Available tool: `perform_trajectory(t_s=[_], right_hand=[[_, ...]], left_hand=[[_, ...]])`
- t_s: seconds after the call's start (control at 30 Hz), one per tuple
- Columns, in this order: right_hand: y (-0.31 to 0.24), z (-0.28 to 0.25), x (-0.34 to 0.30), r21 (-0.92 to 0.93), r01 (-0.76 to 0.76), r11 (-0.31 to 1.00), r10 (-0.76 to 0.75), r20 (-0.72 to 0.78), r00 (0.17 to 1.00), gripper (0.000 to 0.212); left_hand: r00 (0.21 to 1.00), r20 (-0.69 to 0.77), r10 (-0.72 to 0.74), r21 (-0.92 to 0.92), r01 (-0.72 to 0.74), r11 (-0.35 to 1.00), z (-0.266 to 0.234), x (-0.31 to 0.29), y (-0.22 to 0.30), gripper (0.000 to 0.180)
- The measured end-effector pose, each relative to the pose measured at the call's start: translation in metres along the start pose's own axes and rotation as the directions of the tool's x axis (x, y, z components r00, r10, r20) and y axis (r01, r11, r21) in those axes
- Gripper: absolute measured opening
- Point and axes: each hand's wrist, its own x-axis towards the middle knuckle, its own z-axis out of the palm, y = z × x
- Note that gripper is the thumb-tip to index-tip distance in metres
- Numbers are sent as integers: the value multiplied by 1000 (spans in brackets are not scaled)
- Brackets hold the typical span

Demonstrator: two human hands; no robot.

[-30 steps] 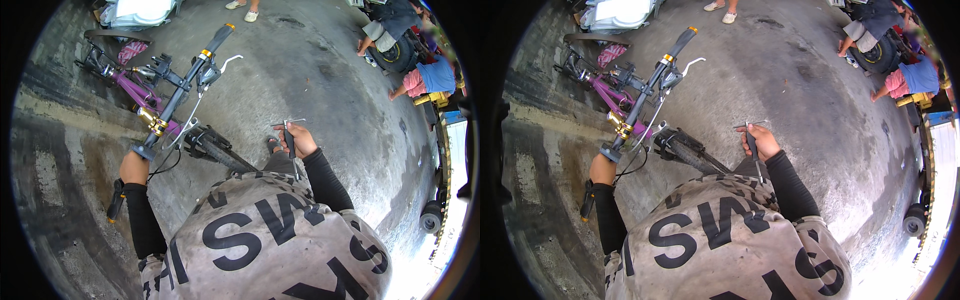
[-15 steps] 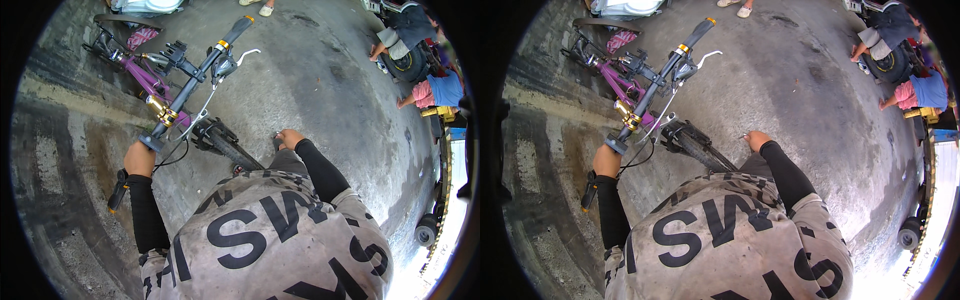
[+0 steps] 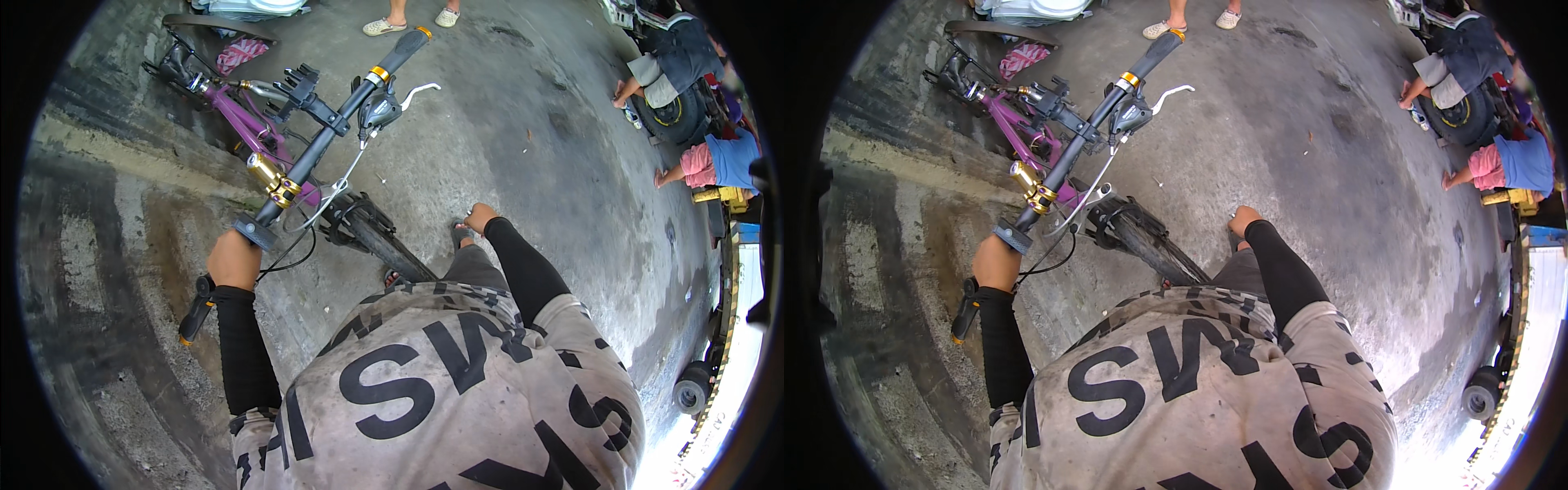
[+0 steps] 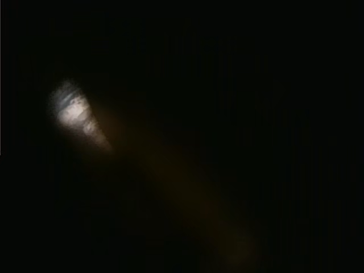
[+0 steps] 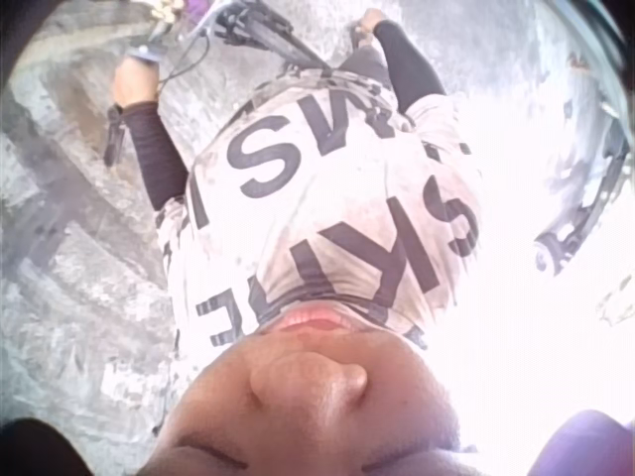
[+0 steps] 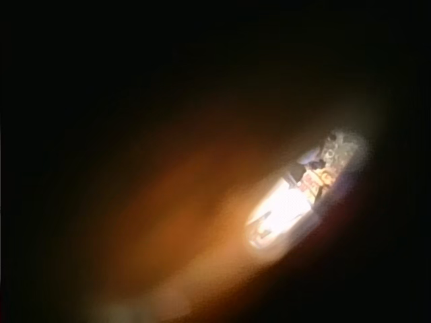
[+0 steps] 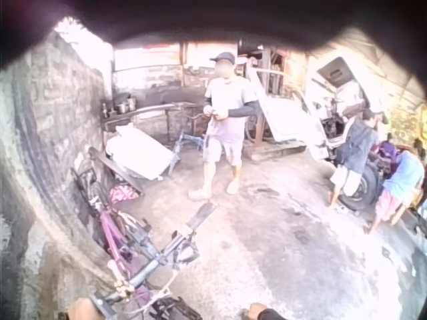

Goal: The person uses a T-handle hex wrench to tighten bolts on the handlebar stem and brake lever of a purple bicycle. The person holds the handlebar with one hand while turning the wrench with the other. Another person briefly moves the bicycle during the process.

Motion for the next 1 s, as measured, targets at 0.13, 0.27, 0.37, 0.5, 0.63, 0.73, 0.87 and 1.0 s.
perform_trajectory(t_s=[0.13, 0.27, 0.37, 0.5, 0.63, 0.73, 0.87, 1.0], right_hand=[[-12, -18, -21, 692, 83, 717, -150, 37, 988, 25], [-23, -44, -56, 952, 186, -243, -333, -262, 906, 25], [-27, -51, -78, 945, 97, -311, -281, -189, 941, 27], [-24, -44, -89, 780, 429, 456, -252, -349, 903, 25], [-66, -45, -130, 285, 563, 776, -337, -568, 751, 20], [-85, -67, -167, 717, 585, 379, -298, -504, 810, 14], [-95, -64, -192, 745, 655, -126, -591, -587, 554, 26], [-130, -44, -205, 833, 529, 160, -652, -313, 690, 45]], left_hand=[[1000, 2, 4, 21, -4, 1000, 7, 3, -8, 17], [1000, 23, -14, 20, 13, 1000, 2, 0, -7, 18], [999, 34, -10, 12, 10, 1000, 2, -1, -8, 17], [1000, -15, 27, -13, -28, 1000, 4, -1, -11, 16], [999, -18, 28, -45, -29, 999, 5, -1, -10, 15], [999, 21, 29, -9, -29, 1000, 2, -3, -11, 17], [999, 8, 32, -14, -32, 999, 3, -4, -12, 17], [999, 15, 33, -11, -33, 999, 3, -5, -12, 16]])
